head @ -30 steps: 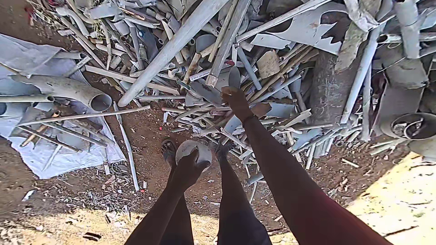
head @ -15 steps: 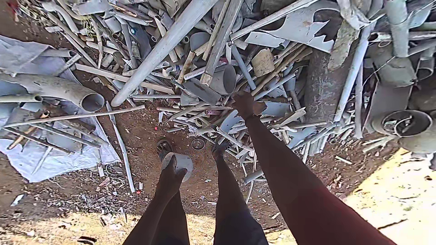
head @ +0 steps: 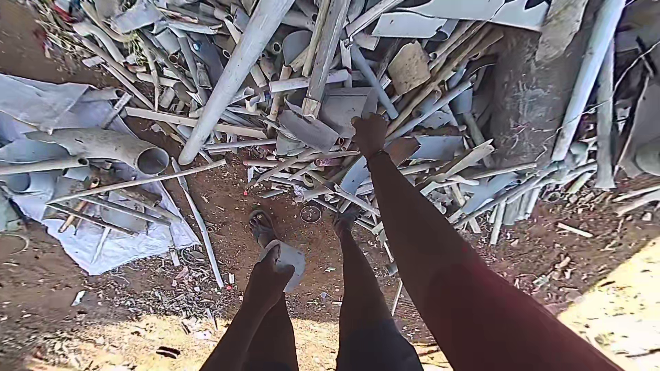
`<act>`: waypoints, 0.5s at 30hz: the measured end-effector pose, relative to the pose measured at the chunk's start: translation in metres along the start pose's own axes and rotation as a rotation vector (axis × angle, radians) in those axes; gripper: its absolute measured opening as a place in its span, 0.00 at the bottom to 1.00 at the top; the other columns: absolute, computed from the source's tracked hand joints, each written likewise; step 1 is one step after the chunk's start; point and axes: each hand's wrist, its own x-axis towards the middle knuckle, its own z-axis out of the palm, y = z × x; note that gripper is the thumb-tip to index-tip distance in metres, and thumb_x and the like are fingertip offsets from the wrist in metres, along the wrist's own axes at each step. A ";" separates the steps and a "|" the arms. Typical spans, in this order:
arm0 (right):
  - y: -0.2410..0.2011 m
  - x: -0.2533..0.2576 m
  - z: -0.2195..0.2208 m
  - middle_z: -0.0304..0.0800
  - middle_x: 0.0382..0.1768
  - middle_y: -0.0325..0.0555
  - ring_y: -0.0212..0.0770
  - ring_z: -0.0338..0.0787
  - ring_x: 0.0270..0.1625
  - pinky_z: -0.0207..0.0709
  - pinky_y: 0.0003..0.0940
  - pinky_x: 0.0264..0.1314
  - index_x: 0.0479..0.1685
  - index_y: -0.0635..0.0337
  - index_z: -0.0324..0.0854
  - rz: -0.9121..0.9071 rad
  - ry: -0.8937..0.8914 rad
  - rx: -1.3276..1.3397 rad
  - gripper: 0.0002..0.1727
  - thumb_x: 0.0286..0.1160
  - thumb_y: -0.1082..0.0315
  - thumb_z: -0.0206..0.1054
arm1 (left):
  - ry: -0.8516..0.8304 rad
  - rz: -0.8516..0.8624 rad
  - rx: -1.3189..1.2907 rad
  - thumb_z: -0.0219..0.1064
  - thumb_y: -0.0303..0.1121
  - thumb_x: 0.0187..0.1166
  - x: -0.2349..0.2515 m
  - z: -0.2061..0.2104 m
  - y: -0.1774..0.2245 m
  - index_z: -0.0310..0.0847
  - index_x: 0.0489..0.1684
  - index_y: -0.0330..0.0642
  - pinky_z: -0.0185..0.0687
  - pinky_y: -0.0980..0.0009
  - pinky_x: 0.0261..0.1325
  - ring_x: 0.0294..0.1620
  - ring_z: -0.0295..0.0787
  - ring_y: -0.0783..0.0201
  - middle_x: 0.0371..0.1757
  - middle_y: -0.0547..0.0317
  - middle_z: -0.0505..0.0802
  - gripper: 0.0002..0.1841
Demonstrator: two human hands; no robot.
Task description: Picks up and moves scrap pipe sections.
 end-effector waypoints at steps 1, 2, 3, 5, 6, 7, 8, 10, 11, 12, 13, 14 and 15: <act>0.013 -0.010 -0.014 0.91 0.44 0.59 0.55 0.92 0.47 0.82 0.59 0.56 0.46 0.66 0.86 0.009 0.034 0.069 0.22 0.85 0.51 0.64 | 0.017 0.010 0.033 0.69 0.43 0.79 0.000 0.000 0.004 0.72 0.84 0.42 0.81 0.48 0.69 0.62 0.91 0.50 0.61 0.44 0.92 0.32; 0.028 -0.021 -0.027 0.91 0.41 0.56 0.52 0.92 0.42 0.83 0.58 0.52 0.44 0.65 0.87 0.013 0.068 0.137 0.22 0.83 0.51 0.66 | 0.042 0.028 0.066 0.67 0.46 0.82 -0.002 -0.002 0.011 0.79 0.77 0.42 0.82 0.46 0.66 0.57 0.92 0.49 0.56 0.45 0.94 0.27; 0.044 -0.035 -0.038 0.91 0.35 0.52 0.48 0.91 0.35 0.85 0.54 0.45 0.40 0.63 0.87 0.004 0.111 0.190 0.21 0.82 0.50 0.68 | 0.071 0.061 0.105 0.64 0.48 0.86 -0.003 -0.004 0.019 0.86 0.67 0.42 0.84 0.45 0.60 0.51 0.93 0.49 0.48 0.46 0.95 0.23; 0.066 -0.070 -0.060 0.86 0.27 0.49 0.44 0.85 0.26 0.82 0.51 0.36 0.33 0.63 0.85 -0.013 0.145 0.256 0.20 0.80 0.53 0.71 | 0.112 0.147 0.182 0.58 0.49 0.90 -0.006 -0.008 0.040 0.89 0.41 0.41 0.80 0.47 0.45 0.36 0.88 0.51 0.30 0.50 0.89 0.21; 0.072 -0.091 -0.071 0.84 0.23 0.47 0.43 0.82 0.22 0.80 0.49 0.32 0.30 0.62 0.84 -0.009 0.142 0.248 0.19 0.80 0.53 0.71 | 0.097 0.167 0.232 0.55 0.48 0.92 -0.009 -0.010 0.053 0.87 0.36 0.40 0.78 0.47 0.43 0.34 0.86 0.51 0.27 0.51 0.86 0.23; 0.072 -0.114 -0.082 0.80 0.21 0.46 0.42 0.79 0.21 0.76 0.49 0.29 0.28 0.61 0.82 -0.012 0.119 0.214 0.19 0.81 0.54 0.70 | 0.082 0.192 0.279 0.53 0.47 0.92 -0.012 -0.013 0.066 0.87 0.37 0.41 0.78 0.47 0.44 0.35 0.87 0.50 0.26 0.50 0.86 0.22; 0.066 -0.138 -0.093 0.77 0.18 0.47 0.44 0.76 0.20 0.71 0.49 0.27 0.26 0.62 0.80 -0.021 0.092 0.166 0.20 0.83 0.56 0.69 | 0.069 0.229 0.318 0.52 0.47 0.93 -0.015 -0.015 0.079 0.88 0.43 0.42 0.79 0.45 0.45 0.37 0.89 0.48 0.28 0.48 0.88 0.22; 0.055 -0.174 -0.107 0.79 0.18 0.45 0.41 0.79 0.21 0.74 0.46 0.30 0.28 0.61 0.83 -0.021 0.002 0.080 0.17 0.84 0.59 0.69 | 0.112 0.377 0.382 0.51 0.44 0.91 -0.020 -0.011 0.096 0.89 0.65 0.47 0.82 0.40 0.48 0.41 0.93 0.42 0.35 0.44 0.94 0.21; 0.049 -0.186 -0.113 0.86 0.22 0.46 0.41 0.86 0.25 0.82 0.46 0.37 0.33 0.61 0.87 -0.031 -0.086 0.011 0.15 0.85 0.59 0.68 | 0.176 0.483 0.421 0.53 0.41 0.89 -0.019 -0.006 0.102 0.86 0.73 0.51 0.83 0.39 0.45 0.40 0.94 0.42 0.38 0.45 0.96 0.22; 0.044 -0.198 -0.118 0.88 0.27 0.49 0.44 0.89 0.31 0.82 0.48 0.44 0.37 0.64 0.88 -0.060 -0.198 -0.053 0.16 0.86 0.59 0.66 | 0.261 0.611 0.451 0.55 0.38 0.85 -0.017 0.002 0.107 0.83 0.77 0.52 0.84 0.41 0.38 0.34 0.94 0.42 0.39 0.46 0.96 0.23; 0.039 -0.207 -0.119 0.89 0.31 0.53 0.48 0.89 0.37 0.79 0.52 0.50 0.39 0.66 0.88 -0.110 -0.315 -0.123 0.18 0.87 0.59 0.64 | 0.343 0.742 0.474 0.58 0.35 0.81 -0.016 0.008 0.111 0.83 0.78 0.52 0.85 0.44 0.30 0.27 0.93 0.45 0.42 0.49 0.97 0.25; 0.035 -0.214 -0.119 0.88 0.34 0.56 0.52 0.88 0.41 0.77 0.54 0.53 0.40 0.68 0.87 -0.170 -0.427 -0.180 0.19 0.88 0.59 0.61 | 0.386 0.841 0.489 0.61 0.32 0.78 -0.014 0.012 0.116 0.82 0.78 0.52 0.84 0.46 0.25 0.23 0.92 0.47 0.49 0.50 0.98 0.26; 0.034 -0.220 -0.115 0.89 0.37 0.58 0.55 0.89 0.45 0.76 0.57 0.55 0.42 0.68 0.87 -0.240 -0.526 -0.216 0.19 0.88 0.59 0.59 | 0.392 0.898 0.516 0.62 0.31 0.77 -0.014 0.014 0.120 0.81 0.79 0.53 0.83 0.48 0.22 0.21 0.92 0.49 0.58 0.52 0.97 0.27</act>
